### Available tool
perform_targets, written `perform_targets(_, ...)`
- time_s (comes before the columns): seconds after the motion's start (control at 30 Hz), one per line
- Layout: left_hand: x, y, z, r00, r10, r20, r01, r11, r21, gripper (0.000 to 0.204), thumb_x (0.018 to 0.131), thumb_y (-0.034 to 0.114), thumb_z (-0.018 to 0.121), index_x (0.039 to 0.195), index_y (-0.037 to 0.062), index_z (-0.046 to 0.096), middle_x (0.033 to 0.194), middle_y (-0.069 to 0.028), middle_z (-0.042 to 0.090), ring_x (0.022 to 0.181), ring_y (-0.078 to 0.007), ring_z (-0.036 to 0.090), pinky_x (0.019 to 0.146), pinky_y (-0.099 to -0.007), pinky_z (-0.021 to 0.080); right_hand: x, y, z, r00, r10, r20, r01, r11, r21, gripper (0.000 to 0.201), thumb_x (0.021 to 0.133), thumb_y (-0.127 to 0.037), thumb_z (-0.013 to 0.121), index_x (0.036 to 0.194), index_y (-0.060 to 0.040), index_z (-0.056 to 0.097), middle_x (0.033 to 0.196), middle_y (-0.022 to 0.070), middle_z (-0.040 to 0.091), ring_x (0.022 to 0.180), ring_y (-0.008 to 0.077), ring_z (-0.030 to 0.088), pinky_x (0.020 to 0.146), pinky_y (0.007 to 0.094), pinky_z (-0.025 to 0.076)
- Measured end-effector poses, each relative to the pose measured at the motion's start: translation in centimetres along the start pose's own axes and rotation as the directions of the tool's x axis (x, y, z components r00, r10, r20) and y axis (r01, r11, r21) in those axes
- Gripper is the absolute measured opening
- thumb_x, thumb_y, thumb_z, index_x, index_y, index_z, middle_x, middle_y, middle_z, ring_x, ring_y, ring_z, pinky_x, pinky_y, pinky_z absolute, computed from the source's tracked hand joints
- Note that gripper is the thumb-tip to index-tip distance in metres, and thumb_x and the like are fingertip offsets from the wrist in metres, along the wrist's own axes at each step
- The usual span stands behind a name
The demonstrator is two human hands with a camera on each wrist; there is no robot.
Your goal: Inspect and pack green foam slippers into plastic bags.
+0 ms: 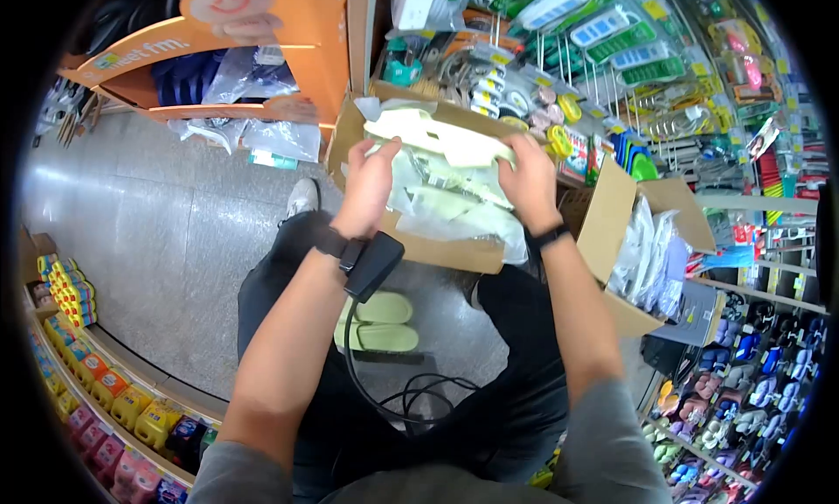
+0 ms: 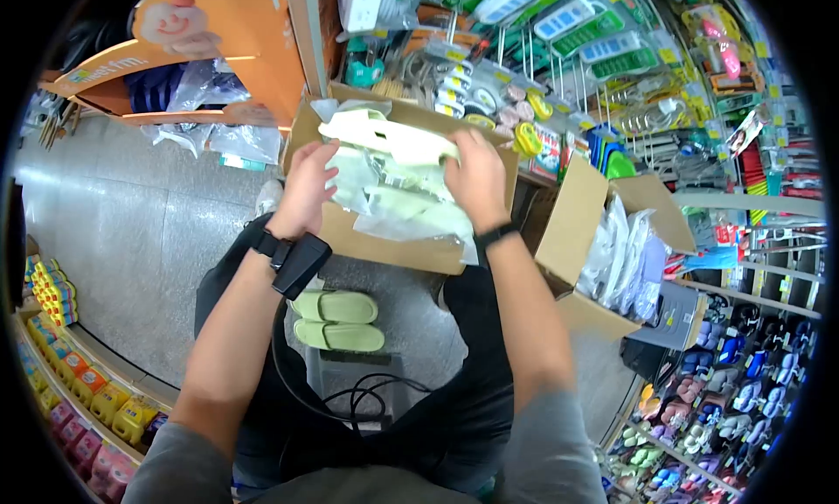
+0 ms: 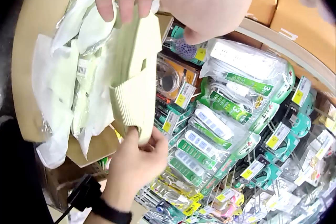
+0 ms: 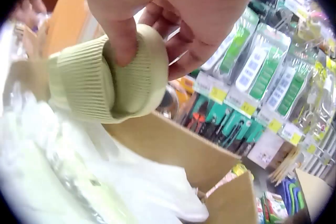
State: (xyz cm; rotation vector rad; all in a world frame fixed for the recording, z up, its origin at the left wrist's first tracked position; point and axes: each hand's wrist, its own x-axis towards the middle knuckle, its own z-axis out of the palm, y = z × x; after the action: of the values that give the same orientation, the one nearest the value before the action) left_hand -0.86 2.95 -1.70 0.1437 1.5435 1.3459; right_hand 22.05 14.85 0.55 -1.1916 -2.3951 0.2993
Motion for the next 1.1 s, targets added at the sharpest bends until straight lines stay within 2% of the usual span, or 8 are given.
perform_targets(0.13, -2.3, 2.6, 1.2, 0.904, -0.222, 0.365, 0.395, 0.758, -0.519, 0.098, 0.086, 0.066, 0.066, 0.154, 0.0052, 0.030, 0.157, -0.0163, 0.032, 0.145, -0.0390, 0.028, 0.112, -0.0642, 0.028, -4.4, -6.4, -5.5, 0.987, -0.063, -0.147, 0.060, 0.998, -0.023, 0.025, 0.072, -0.004, 0.076, 0.094, -0.0075, 0.067, 0.090, 0.0094, 0.063, 0.090, 0.0317, 0.064, 0.074, 0.0415, 0.053)
perform_targets(0.27, -3.4, 3.2, 2.1, 0.840, 0.319, 0.438, 0.066, 0.742, -0.667, 0.091, 0.088, 0.064, 0.065, 0.150, 0.0028, 0.037, 0.150, -0.0179, 0.048, 0.137, -0.0312, 0.048, 0.116, -0.0485, 0.036, -8.9, -10.7, -6.0, 0.959, -0.258, -0.118, 0.268, 0.960, 0.084, 0.028, 0.067, -0.003, 0.081, 0.091, -0.0079, 0.066, 0.100, 0.0091, 0.063, 0.093, 0.0320, 0.062, 0.092, 0.0432, 0.056)
perform_targets(0.33, -4.2, 3.0, 1.9, 0.818, 0.315, 0.481, 0.114, 0.731, -0.673, 0.080, 0.091, 0.058, 0.064, 0.145, 0.0023, 0.045, 0.139, -0.0145, 0.060, 0.127, -0.0273, 0.058, 0.111, -0.0420, 0.044, -10.9, -11.6, -6.1, 0.972, -0.230, -0.045, 0.234, 0.954, 0.186, 0.027, 0.069, -0.009, 0.084, 0.090, -0.0086, 0.067, 0.109, 0.0090, 0.063, 0.104, 0.0342, 0.060, 0.107, 0.0522, 0.047)
perform_targets(0.5, -5.4, 2.6, 1.5, 0.771, 0.302, 0.561, -0.007, 0.885, -0.466, 0.090, 0.086, 0.059, 0.068, 0.149, 0.0016, 0.040, 0.143, -0.0175, 0.055, 0.128, -0.0298, 0.057, 0.110, -0.0446, 0.046, -10.4, -12.2, -5.4, 0.995, 0.075, -0.060, -0.043, 0.906, 0.422, 0.113, 0.059, -0.040, 0.097, 0.144, -0.0025, 0.034, 0.148, 0.0292, 0.034, 0.137, 0.0466, 0.038, 0.114, 0.0536, 0.034)
perform_targets(0.63, -5.8, 1.8, 2.6, 0.845, 0.234, 0.480, -0.064, 0.937, -0.344, 0.083, 0.089, 0.057, 0.063, 0.146, -0.0003, 0.041, 0.139, -0.0174, 0.058, 0.125, -0.0290, 0.059, 0.109, -0.0427, 0.047, -8.9, -11.2, -3.0, 0.971, 0.171, 0.165, -0.232, 0.835, 0.499, 0.111, 0.063, -0.026, 0.089, 0.151, 0.0030, 0.028, 0.145, 0.0282, 0.040, 0.138, 0.0412, 0.041, 0.114, 0.0470, 0.036)
perform_targets(0.8, -2.8, 4.6, 0.7, 0.846, 0.293, 0.445, -0.042, 0.869, -0.494, 0.090, 0.093, 0.074, 0.037, 0.144, -0.0007, 0.046, 0.121, -0.0196, 0.064, 0.109, -0.0316, 0.065, 0.099, -0.0468, 0.053, -8.7, -8.3, -5.1, 0.918, -0.023, 0.396, -0.199, 0.835, 0.512, 0.119, 0.059, -0.020, 0.084, 0.156, 0.0030, 0.020, 0.140, 0.0253, 0.042, 0.131, 0.0406, 0.045, 0.115, 0.0450, 0.033)
perform_targets(0.97, -3.2, 4.4, 1.4, 0.830, 0.187, 0.525, 0.067, 0.902, -0.427, 0.097, 0.092, 0.079, 0.029, 0.147, 0.0011, 0.043, 0.129, -0.0268, 0.059, 0.112, -0.0408, 0.064, 0.096, -0.0519, 0.054, -9.1, -5.7, -5.6, 0.956, 0.190, 0.224, -0.293, 0.580, 0.760, 0.108, 0.064, -0.010, 0.084, 0.154, -0.0023, 0.024, 0.147, 0.0164, 0.040, 0.139, 0.0296, 0.041, 0.114, 0.0425, 0.037)
perform_targets(1.1, -4.1, 4.5, 1.8, 0.795, 0.057, 0.603, 0.209, 0.909, -0.361, 0.102, 0.090, 0.083, 0.023, 0.150, 0.0038, 0.041, 0.128, -0.0290, 0.060, 0.108, -0.0438, 0.066, 0.097, -0.0538, 0.053, -8.5, -5.3, -6.7, 0.971, 0.207, -0.120, -0.107, 0.825, 0.556, 0.088, 0.068, -0.010, 0.092, 0.137, -0.0037, 0.038, 0.149, 0.0186, 0.040, 0.125, 0.0252, 0.056, 0.101, 0.0373, 0.051)
